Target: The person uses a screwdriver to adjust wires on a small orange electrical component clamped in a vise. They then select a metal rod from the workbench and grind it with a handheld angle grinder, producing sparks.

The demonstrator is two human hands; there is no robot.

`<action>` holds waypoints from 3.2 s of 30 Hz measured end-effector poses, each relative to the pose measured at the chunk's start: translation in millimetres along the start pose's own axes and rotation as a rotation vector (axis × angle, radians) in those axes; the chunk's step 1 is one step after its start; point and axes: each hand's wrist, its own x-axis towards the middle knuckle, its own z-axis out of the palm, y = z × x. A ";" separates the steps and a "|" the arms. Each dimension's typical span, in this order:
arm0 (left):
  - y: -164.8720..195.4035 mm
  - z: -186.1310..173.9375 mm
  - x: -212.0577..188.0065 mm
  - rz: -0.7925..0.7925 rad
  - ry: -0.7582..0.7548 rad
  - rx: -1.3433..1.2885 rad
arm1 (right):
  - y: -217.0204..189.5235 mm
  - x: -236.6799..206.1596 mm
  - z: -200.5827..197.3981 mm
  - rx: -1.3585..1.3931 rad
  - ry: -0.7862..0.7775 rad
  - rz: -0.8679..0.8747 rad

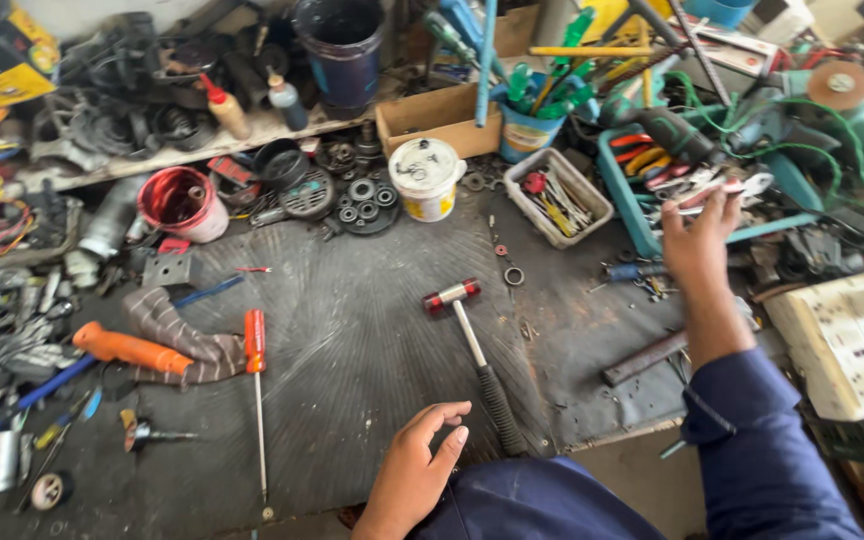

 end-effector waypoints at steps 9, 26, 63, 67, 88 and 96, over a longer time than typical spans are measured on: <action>5.4 -6.1 -11.5 0.003 0.127 -0.049 | 10.9 68.4 36.9 -0.042 -0.382 -0.419; -19.8 -7.0 -40.0 -0.008 0.223 -0.137 | 33.2 97.2 5.7 0.410 -0.442 -0.180; -83.8 9.5 -33.4 0.266 0.903 0.606 | -127.0 131.3 33.8 0.328 -0.233 -0.301; -92.3 10.6 -30.7 0.281 0.938 0.583 | -122.5 141.4 25.4 0.790 -0.017 0.049; -103.5 10.7 -22.3 0.219 0.834 0.627 | -118.2 140.1 -5.4 1.431 0.088 0.277; -101.3 10.7 -21.3 0.217 0.841 0.651 | -144.7 130.3 35.3 0.564 -0.098 -0.268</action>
